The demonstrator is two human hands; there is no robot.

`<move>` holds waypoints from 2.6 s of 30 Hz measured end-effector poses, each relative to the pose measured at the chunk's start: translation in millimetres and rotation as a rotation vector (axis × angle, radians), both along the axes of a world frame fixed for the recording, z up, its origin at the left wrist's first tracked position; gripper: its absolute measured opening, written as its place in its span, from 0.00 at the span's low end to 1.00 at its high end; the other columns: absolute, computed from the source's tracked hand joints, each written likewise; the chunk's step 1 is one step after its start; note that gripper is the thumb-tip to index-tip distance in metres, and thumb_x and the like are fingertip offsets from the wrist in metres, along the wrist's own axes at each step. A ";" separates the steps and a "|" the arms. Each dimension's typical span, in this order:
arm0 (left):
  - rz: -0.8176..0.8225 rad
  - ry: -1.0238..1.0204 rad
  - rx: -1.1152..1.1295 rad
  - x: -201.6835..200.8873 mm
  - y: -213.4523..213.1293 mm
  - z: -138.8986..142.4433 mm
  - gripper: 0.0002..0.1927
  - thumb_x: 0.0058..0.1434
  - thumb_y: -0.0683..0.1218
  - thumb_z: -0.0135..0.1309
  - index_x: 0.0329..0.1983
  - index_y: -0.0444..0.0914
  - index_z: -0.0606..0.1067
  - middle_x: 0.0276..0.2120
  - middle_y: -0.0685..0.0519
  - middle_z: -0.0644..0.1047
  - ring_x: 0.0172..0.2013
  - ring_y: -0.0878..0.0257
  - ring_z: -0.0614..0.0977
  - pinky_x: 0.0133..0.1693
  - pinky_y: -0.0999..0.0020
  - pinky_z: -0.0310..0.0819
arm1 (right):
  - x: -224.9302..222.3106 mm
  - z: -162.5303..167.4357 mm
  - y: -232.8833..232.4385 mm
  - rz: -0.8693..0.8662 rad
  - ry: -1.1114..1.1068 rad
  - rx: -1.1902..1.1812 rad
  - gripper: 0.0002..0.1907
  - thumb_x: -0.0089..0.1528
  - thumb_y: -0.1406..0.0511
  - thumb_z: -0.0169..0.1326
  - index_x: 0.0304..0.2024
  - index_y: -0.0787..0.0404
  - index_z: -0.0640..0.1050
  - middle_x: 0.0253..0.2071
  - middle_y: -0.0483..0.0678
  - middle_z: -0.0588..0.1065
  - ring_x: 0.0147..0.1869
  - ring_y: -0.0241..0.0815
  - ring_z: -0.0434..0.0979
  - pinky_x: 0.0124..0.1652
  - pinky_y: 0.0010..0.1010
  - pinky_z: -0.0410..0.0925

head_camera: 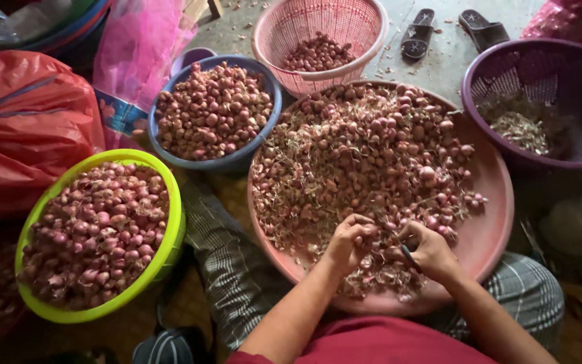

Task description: The person sits on the floor trimming dried roots and stems off shallots with scissors, working one shallot at a time from a large pink tray. Trimmed shallots are placed into a green basket beside them, while untrimmed shallots fill surrounding baskets.

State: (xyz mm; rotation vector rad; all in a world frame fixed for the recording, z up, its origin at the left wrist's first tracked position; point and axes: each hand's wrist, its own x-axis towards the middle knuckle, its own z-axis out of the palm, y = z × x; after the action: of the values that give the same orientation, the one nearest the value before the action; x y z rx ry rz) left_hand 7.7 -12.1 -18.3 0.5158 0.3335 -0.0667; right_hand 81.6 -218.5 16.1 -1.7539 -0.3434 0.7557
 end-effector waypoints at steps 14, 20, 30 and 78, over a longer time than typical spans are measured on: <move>0.623 0.030 0.570 208.8 136.7 181.2 0.40 0.67 0.67 0.48 0.77 0.51 0.53 0.71 0.57 0.60 0.61 0.63 0.62 0.43 0.59 0.70 | 10.8 6.7 -6.8 -0.146 0.016 0.097 0.23 0.53 0.66 0.69 0.47 0.64 0.74 0.32 0.50 0.77 0.33 0.37 0.75 0.29 0.30 0.68; 0.326 -0.049 1.413 115.9 103.9 97.5 0.14 0.63 0.48 0.60 0.50 0.38 0.80 0.37 0.46 0.85 0.38 0.57 0.86 0.44 0.64 0.79 | 10.7 9.0 -16.6 -0.180 0.025 0.112 0.23 0.56 0.64 0.68 0.49 0.65 0.72 0.33 0.52 0.76 0.29 0.38 0.73 0.25 0.30 0.64; -0.024 -0.251 2.238 25.6 48.9 31.6 0.14 0.52 0.41 0.67 0.42 0.41 0.80 0.38 0.48 0.81 0.44 0.51 0.82 0.44 0.58 0.79 | 2.2 35.4 -3.4 -0.104 -0.018 -0.037 0.29 0.51 0.61 0.69 0.51 0.62 0.73 0.39 0.49 0.79 0.39 0.38 0.79 0.35 0.31 0.72; -0.032 -0.113 0.552 -26.7 -2.7 20.2 0.10 0.62 0.39 0.63 0.44 0.30 0.78 0.38 0.50 0.83 0.40 0.64 0.84 0.46 0.68 0.81 | -9.7 29.8 29.2 -0.039 -0.011 0.377 0.26 0.55 0.71 0.65 0.53 0.62 0.70 0.39 0.49 0.79 0.39 0.36 0.80 0.35 0.25 0.75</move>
State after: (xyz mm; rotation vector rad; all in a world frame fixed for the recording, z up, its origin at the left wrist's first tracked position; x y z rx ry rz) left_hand -18.9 -14.8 1.8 1.0679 0.2303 0.0258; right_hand 71.9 -189.3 45.9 -1.4056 -0.4284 0.6084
